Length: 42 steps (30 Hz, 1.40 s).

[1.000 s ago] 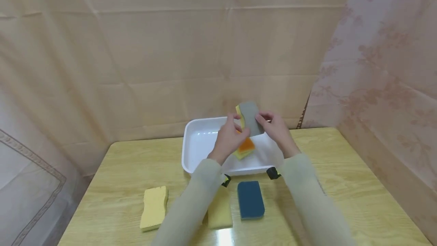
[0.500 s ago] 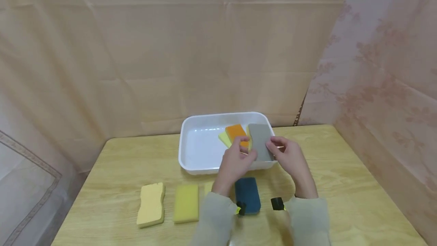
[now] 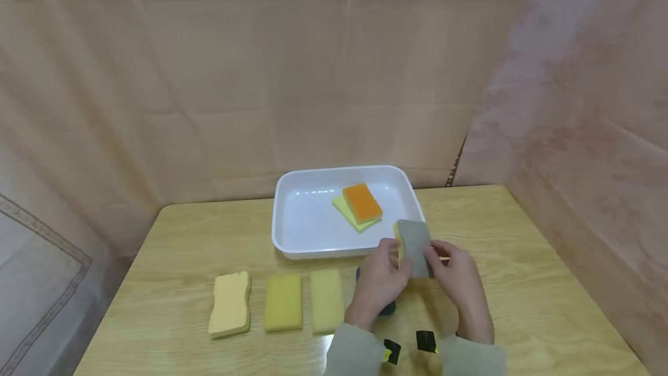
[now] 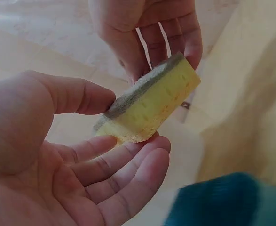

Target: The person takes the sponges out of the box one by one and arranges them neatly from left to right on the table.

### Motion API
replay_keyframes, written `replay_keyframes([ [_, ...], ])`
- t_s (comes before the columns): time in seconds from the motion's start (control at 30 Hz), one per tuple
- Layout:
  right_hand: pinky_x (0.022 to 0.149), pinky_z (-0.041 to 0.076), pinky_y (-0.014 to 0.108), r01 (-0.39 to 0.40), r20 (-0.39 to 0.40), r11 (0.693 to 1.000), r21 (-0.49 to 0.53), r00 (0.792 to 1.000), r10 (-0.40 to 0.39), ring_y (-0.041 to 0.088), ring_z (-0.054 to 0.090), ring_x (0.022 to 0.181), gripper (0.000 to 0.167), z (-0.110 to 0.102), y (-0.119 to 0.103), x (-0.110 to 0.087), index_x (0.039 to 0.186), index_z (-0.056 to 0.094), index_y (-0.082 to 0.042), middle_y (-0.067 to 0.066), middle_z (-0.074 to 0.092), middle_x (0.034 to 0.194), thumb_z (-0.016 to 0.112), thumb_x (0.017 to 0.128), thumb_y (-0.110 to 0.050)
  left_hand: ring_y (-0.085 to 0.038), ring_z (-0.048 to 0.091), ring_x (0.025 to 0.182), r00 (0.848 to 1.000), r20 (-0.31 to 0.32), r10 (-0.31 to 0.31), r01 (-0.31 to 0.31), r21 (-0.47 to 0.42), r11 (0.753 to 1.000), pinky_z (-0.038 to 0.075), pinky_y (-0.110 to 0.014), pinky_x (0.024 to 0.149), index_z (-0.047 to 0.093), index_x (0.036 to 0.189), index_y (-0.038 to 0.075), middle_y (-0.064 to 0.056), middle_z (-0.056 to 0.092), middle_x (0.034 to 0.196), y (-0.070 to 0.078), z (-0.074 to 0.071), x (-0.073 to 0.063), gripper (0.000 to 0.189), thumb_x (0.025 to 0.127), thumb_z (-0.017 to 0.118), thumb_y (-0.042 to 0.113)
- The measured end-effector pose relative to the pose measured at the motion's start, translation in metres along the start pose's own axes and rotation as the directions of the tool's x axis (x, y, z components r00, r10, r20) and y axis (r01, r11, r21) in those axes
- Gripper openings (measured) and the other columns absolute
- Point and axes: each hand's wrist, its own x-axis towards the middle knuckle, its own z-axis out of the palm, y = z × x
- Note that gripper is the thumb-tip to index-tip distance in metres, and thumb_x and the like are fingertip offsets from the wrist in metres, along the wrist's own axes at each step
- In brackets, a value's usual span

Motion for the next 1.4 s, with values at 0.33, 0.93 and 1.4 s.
replay_keyframes([
  [0.33, 0.073, 0.059, 0.043, -0.041, 0.015, 0.996, -0.073, 0.999, 0.042, 0.041, 0.068, 0.101, 0.041, -0.002, 0.024, -0.016, 0.135, 0.059, 0.005, 0.027, 0.065, 0.122, 0.057, 0.104, -0.021, -0.007, 0.064, 0.067, 1.0, 0.005, -0.005, 0.005, 0.12, 0.993, 0.048, -0.026, 0.051, 0.058, 0.135, 0.008, -0.002, 0.074, 0.088, -0.004, 0.023, -0.012, 0.045, 0.095, 0.067, 0.024],
  [0.93, 0.079, 0.057, 0.049, -0.063, 0.066, 0.989, -0.134, 0.995, 0.073, 0.041, 0.069, 0.097, 0.041, 0.002, 0.045, -0.019, 0.131, 0.061, 0.008, 0.026, 0.068, 0.115, 0.061, 0.102, -0.021, -0.026, 0.068, 0.094, 0.995, 0.082, -0.056, 0.027, 0.321, 0.947, 0.056, -0.04, 0.075, 0.064, 0.124, 0.005, -0.009, 0.072, 0.104, -0.006, 0.044, -0.022, 0.036, 0.095, 0.071, 0.025],
  [1.4, 0.082, 0.057, 0.051, -0.068, 0.098, 0.987, -0.145, 0.992, 0.083, 0.042, 0.068, 0.1, 0.04, 0.012, 0.05, -0.022, 0.131, 0.059, 0.01, 0.024, 0.069, 0.111, 0.061, 0.102, -0.017, -0.03, 0.067, 0.104, 0.992, 0.089, -0.094, 0.057, 0.35, 0.935, 0.056, -0.041, 0.082, 0.042, 0.15, -0.003, -0.017, 0.07, 0.117, -0.01, 0.05, -0.036, 0.073, 0.085, 0.073, 0.001],
])
